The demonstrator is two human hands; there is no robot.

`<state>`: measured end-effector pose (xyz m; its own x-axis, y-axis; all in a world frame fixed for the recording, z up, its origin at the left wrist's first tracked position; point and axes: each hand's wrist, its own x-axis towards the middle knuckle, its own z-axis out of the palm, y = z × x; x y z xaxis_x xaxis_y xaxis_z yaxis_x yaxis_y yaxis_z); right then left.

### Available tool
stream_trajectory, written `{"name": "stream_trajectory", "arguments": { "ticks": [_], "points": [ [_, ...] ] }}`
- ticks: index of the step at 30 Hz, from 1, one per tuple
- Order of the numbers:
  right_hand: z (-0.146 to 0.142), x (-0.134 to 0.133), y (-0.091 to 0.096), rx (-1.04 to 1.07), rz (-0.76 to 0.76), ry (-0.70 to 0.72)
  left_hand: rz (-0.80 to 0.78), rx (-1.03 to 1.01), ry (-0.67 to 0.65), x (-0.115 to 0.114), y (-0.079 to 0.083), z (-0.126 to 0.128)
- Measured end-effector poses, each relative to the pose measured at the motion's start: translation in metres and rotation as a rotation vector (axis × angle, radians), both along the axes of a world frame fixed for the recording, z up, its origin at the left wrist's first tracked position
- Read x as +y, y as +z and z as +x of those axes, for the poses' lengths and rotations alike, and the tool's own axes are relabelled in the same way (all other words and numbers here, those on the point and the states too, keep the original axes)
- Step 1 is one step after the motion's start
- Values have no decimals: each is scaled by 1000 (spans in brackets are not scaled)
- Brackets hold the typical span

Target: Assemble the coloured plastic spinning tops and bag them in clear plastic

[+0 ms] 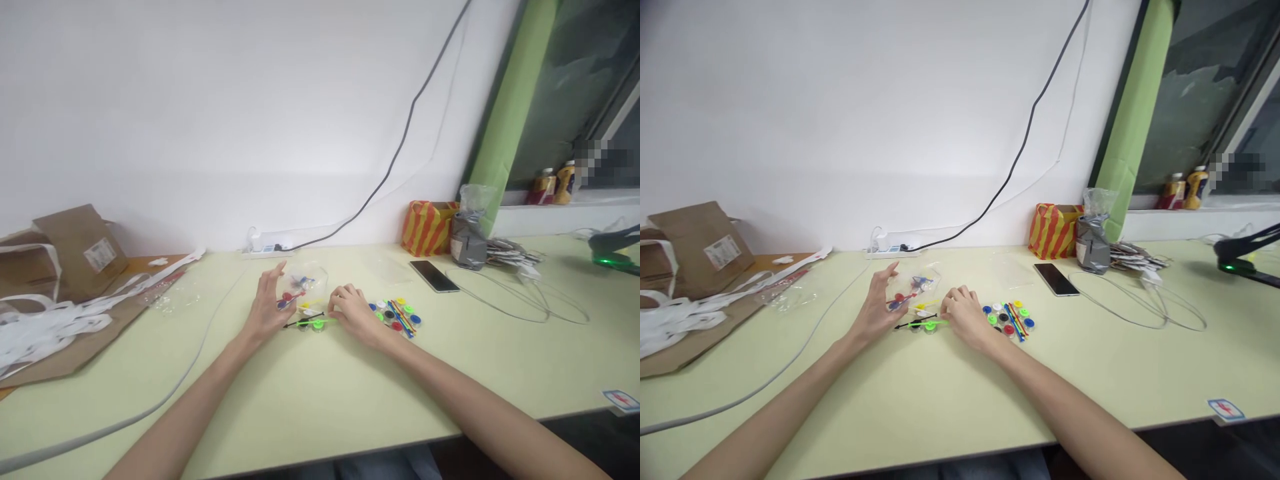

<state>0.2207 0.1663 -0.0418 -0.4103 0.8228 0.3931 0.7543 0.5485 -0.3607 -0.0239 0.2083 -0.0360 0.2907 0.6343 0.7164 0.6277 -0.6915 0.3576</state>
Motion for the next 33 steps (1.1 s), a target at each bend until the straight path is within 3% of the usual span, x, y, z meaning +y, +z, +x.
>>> {"name": "stream_trajectory", "arguments": {
  "ticks": [7,13,17,22,28,33],
  "points": [
    [7,2,-2,-63,14,55,36,52,13,0,1,-1],
    [22,-3,13,8,96,176,9,86,70,0,-1,-1],
    [37,-7,24,136,320,216,-35,94,79,-2,-1,0],
    [48,-9,31,270,643,15,-61,82,46,-5,-2,2],
    [34,-9,25,61,724,-55,-58,42,-56,-16,0,19],
    [11,-14,19,19,667,54,-52,0,-154,-28,1,39]
  ]
}}
